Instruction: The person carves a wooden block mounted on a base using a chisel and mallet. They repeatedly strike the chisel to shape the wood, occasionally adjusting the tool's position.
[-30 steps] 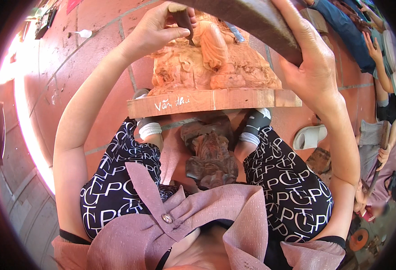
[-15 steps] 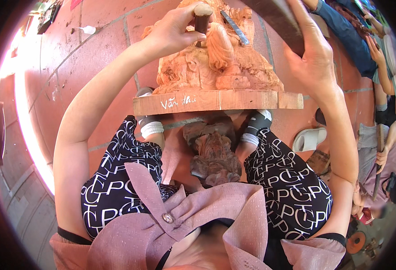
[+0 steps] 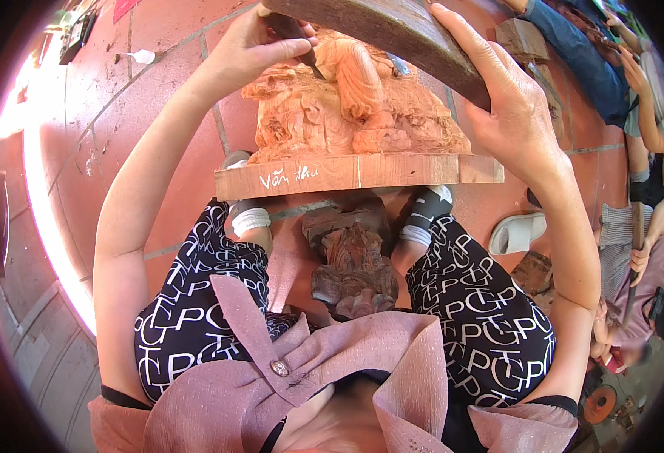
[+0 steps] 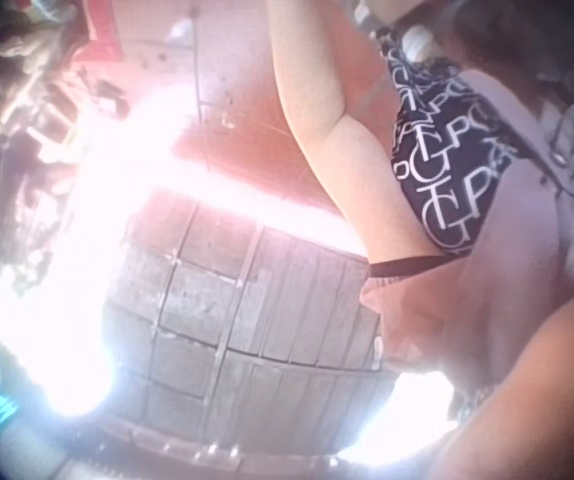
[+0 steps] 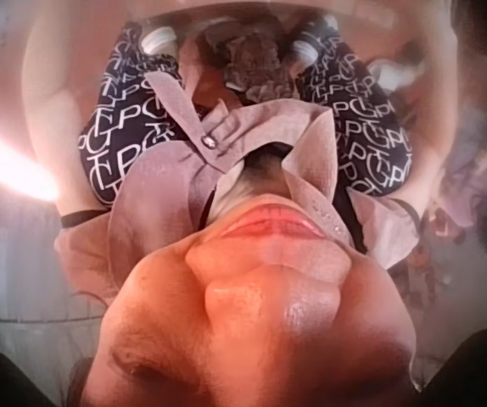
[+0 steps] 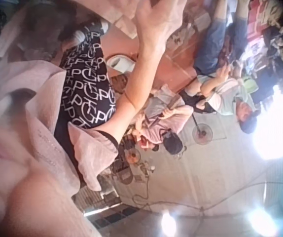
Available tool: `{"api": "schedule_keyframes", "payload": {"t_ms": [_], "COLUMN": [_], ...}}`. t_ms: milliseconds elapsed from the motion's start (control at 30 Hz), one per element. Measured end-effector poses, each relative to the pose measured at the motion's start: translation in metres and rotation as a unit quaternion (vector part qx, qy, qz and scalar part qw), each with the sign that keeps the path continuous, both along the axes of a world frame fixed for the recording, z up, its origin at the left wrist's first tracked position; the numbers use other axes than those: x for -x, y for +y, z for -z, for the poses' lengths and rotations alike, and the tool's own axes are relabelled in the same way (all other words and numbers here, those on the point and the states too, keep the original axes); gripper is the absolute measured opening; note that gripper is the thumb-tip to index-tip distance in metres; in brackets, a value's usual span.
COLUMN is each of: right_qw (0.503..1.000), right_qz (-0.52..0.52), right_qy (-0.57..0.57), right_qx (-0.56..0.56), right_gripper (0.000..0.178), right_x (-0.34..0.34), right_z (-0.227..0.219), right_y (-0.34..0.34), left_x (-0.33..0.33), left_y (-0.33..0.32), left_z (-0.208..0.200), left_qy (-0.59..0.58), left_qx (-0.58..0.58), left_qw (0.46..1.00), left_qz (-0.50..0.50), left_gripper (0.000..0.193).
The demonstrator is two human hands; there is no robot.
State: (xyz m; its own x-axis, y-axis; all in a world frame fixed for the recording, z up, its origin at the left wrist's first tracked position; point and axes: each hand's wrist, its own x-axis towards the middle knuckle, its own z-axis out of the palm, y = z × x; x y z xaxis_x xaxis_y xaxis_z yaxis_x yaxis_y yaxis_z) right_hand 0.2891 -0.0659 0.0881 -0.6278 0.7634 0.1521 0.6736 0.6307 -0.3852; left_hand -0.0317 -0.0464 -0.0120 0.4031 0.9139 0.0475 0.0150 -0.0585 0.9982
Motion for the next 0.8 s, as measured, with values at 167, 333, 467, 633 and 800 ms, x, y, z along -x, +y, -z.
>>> {"api": "schedule_keyframes", "payload": {"t_ms": [167, 333, 467, 633, 800], "right_qw": [1.0, 0.996, 0.975, 0.99, 0.997], "right_qz": [-0.006, -0.003, 0.079, 0.055, 0.035], "right_qy": [0.003, 0.058, -0.209, -0.126, -0.066], "right_qx": [-0.028, -0.074, -0.001, -0.03, -0.002], "right_gripper": [0.079, 0.081, 0.088, 0.091, 0.081], "right_x": [-0.002, -0.005, 0.004, 0.001, -0.003], "right_z": [-0.003, 0.004, -0.016, -0.008, -0.004], "right_y": [-0.004, -0.001, -0.004, 0.0, -0.005], "left_x": [-0.003, -0.017, -0.024, -0.026, -0.006], "left_y": [-0.007, -0.009, -0.013, -0.004, -0.005], "left_z": [0.021, 0.018, 0.013, 0.012, -0.009], "left_qy": [0.126, 0.061, 0.171, 0.185, 0.204], "left_qx": [-0.079, -0.172, -0.19, -0.158, -0.031], "left_qw": [0.988, 0.983, 0.966, 0.97, 0.979], "left_qz": [-0.029, -0.029, -0.033, -0.026, -0.005], "left_gripper": [0.024, 0.033, 0.029, 0.029, 0.028]}}
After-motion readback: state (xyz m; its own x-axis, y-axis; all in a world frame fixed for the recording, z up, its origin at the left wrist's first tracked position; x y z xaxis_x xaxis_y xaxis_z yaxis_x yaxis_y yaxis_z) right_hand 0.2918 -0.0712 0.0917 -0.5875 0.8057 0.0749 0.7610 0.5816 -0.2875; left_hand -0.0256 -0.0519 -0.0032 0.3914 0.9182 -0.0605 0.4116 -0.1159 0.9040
